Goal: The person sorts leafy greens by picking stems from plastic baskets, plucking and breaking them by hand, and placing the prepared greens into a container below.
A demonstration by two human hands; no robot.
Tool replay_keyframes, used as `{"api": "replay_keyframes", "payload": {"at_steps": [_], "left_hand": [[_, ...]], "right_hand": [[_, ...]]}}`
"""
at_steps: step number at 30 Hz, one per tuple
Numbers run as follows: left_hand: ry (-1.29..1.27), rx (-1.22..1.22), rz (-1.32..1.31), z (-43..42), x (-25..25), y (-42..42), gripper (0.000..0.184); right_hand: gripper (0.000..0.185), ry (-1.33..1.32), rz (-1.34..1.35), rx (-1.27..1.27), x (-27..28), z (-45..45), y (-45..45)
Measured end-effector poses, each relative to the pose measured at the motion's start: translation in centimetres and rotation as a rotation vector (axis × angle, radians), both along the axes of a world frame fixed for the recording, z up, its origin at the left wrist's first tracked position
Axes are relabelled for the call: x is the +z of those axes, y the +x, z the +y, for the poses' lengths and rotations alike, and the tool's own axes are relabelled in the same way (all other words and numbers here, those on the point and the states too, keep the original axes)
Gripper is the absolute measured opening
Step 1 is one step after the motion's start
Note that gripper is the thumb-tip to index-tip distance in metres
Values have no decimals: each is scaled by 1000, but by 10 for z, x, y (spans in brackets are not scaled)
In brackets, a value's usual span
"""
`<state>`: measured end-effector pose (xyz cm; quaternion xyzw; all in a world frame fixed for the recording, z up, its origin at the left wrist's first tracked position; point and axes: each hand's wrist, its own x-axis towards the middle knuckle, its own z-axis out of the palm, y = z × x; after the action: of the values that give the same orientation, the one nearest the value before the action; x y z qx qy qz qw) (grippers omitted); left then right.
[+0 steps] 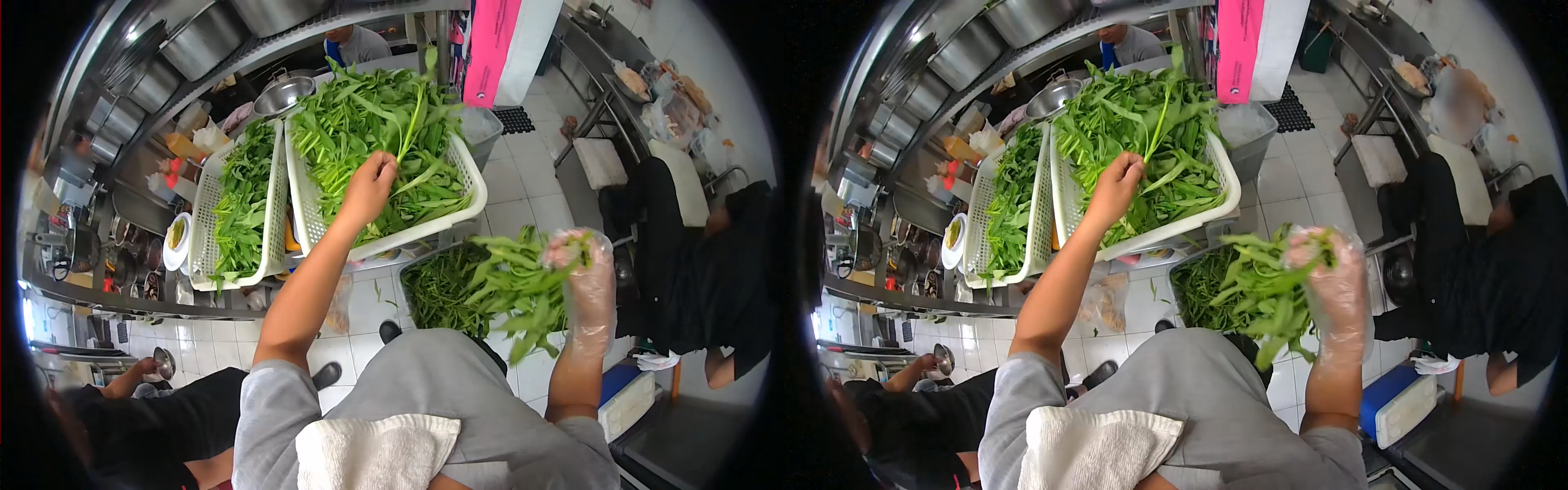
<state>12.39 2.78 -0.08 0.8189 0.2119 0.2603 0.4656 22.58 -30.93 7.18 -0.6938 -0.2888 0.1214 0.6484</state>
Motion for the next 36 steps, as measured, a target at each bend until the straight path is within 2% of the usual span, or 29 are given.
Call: {"api": "replay_keyframes", "payload": {"at_steps": [1, 2, 3, 5, 7, 8, 9, 11, 13, 14, 16, 17, 19, 21, 23, 25, 27, 29, 31, 33, 35, 36], "left_hand": [[-87, -26, -46, -4, 6, -3, 19], [-226, -32, -24, -11, 11, -7, 18], [-225, -38, -26, -16, 16, -10, 18], [-257, -100, -40, -27, 21, -16, 16], [-264, -111, 3, -41, 31, -24, 16], [-124, -152, -20, -49, 33, -28, 15], [18, -185, -42, -57, 34, -33, 14], [-2, -203, -36, -73, 33, -41, 14], [-22, -221, -31, -85, 36, -49, 13], [-27, -232, 53, -90, 40, -53, 12], [-77, -254, 169, -99, 37, -59, 9], [-82, -247, 169, -104, 31, -60, 9], [-196, -253, -23, -115, 20, -61, 9], [-248, -218, 60, -119, 23, -64, 12], [125, -226, -74, -127, 31, -67, 12], [196, -200, -111, -131, 30, -61, 12], [443, -204, -266, -132, 30, -54, 13], [433, -215, -267, -144, 22, -57, 15], [480, -293, -261, -153, -2, -58, 16], [516, -309, -228, -159, -27, -59, 18], [703, -381, -165, -159, -35, -61, 22], [666, -359, -194, -155, -29, -64, 24]], "right_hand": [[18, -301, -293, -52, 11, 11, -1], [14, -374, -555, -3, 33, 22, -3], [14, -375, -557, -9, 36, 38, -2], [13, -267, -1118, -66, 36, 63, 2], [11, -188, -1147, 3, 40, 89, 4], [9, -96, -1176, 80, 40, 97, 3], [9, -88, -1181, 90, 37, 104, 1], [4, -149, -1354, 200, 24, 119, -4], [4, -127, -1326, 286, 11, 116, -11], [2, -134, -1319, 302, 6, 112, -13], [10, -135, -1283, 322, 1, 104, -16], [10, -134, -1283, 331, -1, 101, -16], [16, -226, -1243, 377, -6, 96, -16], [19, -192, -1237, 374, -9, 92, -16], [21, -302, -1090, 410, -6, 87, -19], [20, -336, -1003, 368, -8, 85, -18], [15, -260, -410, 149, -21, 79, 1], [15, -286, -48, -90, 15, 64, 18], [18, -30, -425, -68, -26, 20, 70], [21, 169, -161, -74, -11, 0, 69], [24, 37, -222, -161, -2, -19, 66], [23, -66, -322, -134, 0, -29, 67]]}}
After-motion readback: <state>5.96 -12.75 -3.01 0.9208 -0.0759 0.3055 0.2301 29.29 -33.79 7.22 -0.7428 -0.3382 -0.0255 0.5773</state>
